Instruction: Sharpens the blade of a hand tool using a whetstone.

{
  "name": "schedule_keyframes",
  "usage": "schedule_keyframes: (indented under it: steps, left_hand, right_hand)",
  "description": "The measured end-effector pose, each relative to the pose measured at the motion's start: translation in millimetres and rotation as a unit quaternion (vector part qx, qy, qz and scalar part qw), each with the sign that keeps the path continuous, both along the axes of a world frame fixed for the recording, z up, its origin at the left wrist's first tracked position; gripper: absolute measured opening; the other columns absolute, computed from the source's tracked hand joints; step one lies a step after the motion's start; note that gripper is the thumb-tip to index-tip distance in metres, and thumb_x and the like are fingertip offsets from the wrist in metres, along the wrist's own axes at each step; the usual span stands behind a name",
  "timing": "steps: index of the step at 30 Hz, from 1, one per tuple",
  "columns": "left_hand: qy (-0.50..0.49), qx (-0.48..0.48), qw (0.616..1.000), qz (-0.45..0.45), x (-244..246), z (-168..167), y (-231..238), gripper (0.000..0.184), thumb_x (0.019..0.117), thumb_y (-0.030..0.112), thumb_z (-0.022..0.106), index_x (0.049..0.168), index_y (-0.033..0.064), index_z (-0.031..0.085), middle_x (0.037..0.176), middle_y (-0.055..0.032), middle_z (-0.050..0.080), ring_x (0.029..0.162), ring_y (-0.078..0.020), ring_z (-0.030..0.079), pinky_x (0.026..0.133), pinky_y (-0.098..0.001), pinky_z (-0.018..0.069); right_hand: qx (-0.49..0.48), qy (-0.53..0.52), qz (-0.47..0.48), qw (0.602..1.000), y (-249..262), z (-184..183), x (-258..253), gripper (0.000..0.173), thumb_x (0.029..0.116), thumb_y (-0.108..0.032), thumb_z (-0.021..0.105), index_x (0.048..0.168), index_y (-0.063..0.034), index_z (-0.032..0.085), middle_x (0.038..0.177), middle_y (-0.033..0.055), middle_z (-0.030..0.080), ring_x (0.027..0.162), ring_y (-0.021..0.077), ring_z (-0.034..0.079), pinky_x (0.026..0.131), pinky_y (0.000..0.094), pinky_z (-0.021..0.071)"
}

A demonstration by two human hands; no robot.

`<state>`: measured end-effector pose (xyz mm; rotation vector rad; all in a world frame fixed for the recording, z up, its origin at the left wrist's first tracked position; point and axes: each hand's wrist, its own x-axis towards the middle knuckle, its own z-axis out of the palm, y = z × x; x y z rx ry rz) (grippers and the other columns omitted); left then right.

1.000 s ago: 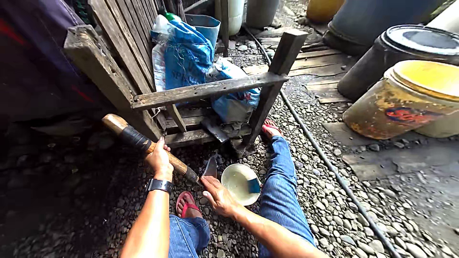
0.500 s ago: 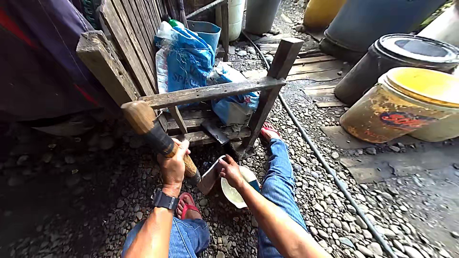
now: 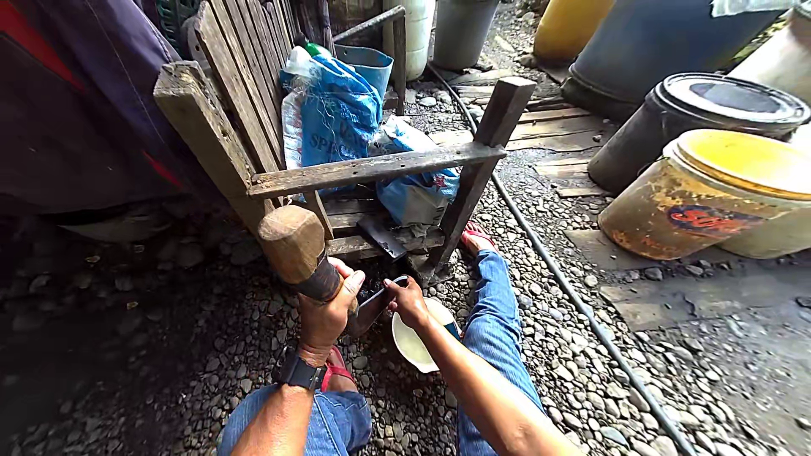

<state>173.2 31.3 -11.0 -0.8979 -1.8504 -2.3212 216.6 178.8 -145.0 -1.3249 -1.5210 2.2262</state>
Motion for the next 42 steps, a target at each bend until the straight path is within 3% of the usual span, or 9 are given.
schedule_keyframes:
  steps: [4, 9, 17, 19, 22, 25, 34, 38, 42]
  left_hand:
    - [0.007, 0.001, 1.0, 0.0, -1, 0, -1, 0.012, 0.0825, 0.003, 0.068, 0.089, 0.0131, 0.064, 0.076, 0.011, 0.07, 0.068, -0.0014, 0.068, 0.068, -0.0204, 0.0592]
    - [0.014, 0.008, 1.0, -0.022, 2, -2, 2, 0.012, 0.0818, 0.004, 0.07, 0.088, 0.0137, 0.065, 0.077, 0.0105, 0.07, 0.07, -0.0014, 0.068, 0.069, -0.0204, 0.0592]
    - [0.004, 0.008, 1.0, 0.007, -3, 2, -2, 0.012, 0.0828, 0.003, 0.066, 0.089, 0.0132, 0.063, 0.074, 0.0105, 0.07, 0.066, -0.0015, 0.067, 0.067, -0.0199, 0.0586]
    - [0.001, 0.01, 1.0, 0.007, -3, 2, -2, 0.012, 0.0822, 0.003, 0.066, 0.088, 0.0128, 0.063, 0.074, 0.0101, 0.07, 0.066, -0.0018, 0.067, 0.067, -0.0202, 0.0587]
    - [0.0, 0.014, 1.0, 0.004, -1, 2, 0, 0.012, 0.0821, 0.002, 0.067, 0.087, 0.0127, 0.064, 0.074, 0.0094, 0.07, 0.066, -0.0024, 0.067, 0.066, -0.0201, 0.0585]
    - [-0.001, 0.014, 1.0, 0.008, 0, 3, 2, 0.012, 0.0819, 0.003, 0.067, 0.087, 0.0134, 0.064, 0.074, 0.0103, 0.069, 0.066, -0.0019, 0.067, 0.066, -0.0201, 0.0587]
    - [-0.005, 0.018, 0.999, 0.033, -7, 3, -1, 0.012, 0.0829, 0.002, 0.065, 0.086, 0.0142, 0.063, 0.071, 0.0105, 0.069, 0.063, -0.0019, 0.067, 0.066, -0.02, 0.0586]
    - [-0.112, 0.084, 0.985, 0.101, -22, 13, -8, 0.017, 0.0917, -0.004, 0.052, 0.088, 0.0104, 0.059, 0.064, 0.0057, 0.068, 0.057, -0.0067, 0.067, 0.061, -0.0235, 0.0602]
    - [-0.284, 0.135, 0.93, 0.191, -39, 25, -18, 0.024, 0.1062, 0.002, 0.043, 0.086, 0.009, 0.053, 0.056, 0.0024, 0.057, 0.048, -0.0101, 0.06, 0.053, -0.0265, 0.058]
  right_hand:
    - [-0.009, 0.019, -0.004, 1.0, 2, 1, 3, 0.046, 0.1031, -0.01, 0.061, 0.143, 0.0006, 0.042, 0.103, 0.018, 0.061, 0.073, 0.0197, 0.06, 0.063, 0.0362, 0.0529]
    - [-0.002, -0.051, -0.054, 0.997, 9, 7, -8, 0.035, 0.109, -0.029, 0.053, 0.127, 0.0009, 0.058, 0.098, 0.0182, 0.061, 0.074, 0.0249, 0.058, 0.064, 0.0419, 0.0505]
    - [-0.051, 0.003, -0.053, 0.997, 1, 8, -4, 0.028, 0.1113, -0.02, 0.046, 0.129, 0.0006, 0.053, 0.09, 0.0148, 0.06, 0.065, 0.0198, 0.059, 0.056, 0.0356, 0.0511]
    - [-0.089, 0.0, -0.08, 0.993, 2, 12, -3, 0.037, 0.1135, -0.029, 0.039, 0.13, 0.0004, 0.054, 0.093, 0.0166, 0.061, 0.068, 0.0228, 0.059, 0.058, 0.0387, 0.0511]
    - [-0.134, -0.029, -0.127, 0.982, 6, 16, -4, 0.055, 0.1133, -0.044, 0.031, 0.121, 0.0006, 0.061, 0.083, 0.0163, 0.062, 0.056, 0.0228, 0.055, 0.05, 0.0384, 0.0469]
    - [-0.151, -0.021, -0.131, 0.98, 8, 17, -4, 0.052, 0.1139, -0.041, 0.03, 0.119, 0.001, 0.06, 0.08, 0.0153, 0.061, 0.053, 0.0218, 0.054, 0.046, 0.0367, 0.0453]
    - [-0.188, 0.041, -0.134, 0.972, 5, 9, 1, 0.043, 0.1138, -0.033, 0.033, 0.119, -0.001, 0.061, 0.084, 0.0111, 0.066, 0.063, 0.0176, 0.059, 0.053, 0.0323, 0.0459]
    - [-0.289, 0.204, -0.158, 0.922, 16, 12, 6, 0.041, 0.114, -0.031, 0.029, 0.114, -0.0032, 0.06, 0.085, 0.0077, 0.074, 0.072, 0.017, 0.073, 0.067, 0.0322, 0.0613]
    - [-0.359, 0.314, -0.142, 0.868, 16, 22, 6, 0.059, 0.1125, -0.044, 0.02, 0.101, -0.011, 0.068, 0.082, 0.0037, 0.077, 0.074, 0.0175, 0.075, 0.068, 0.036, 0.0627]
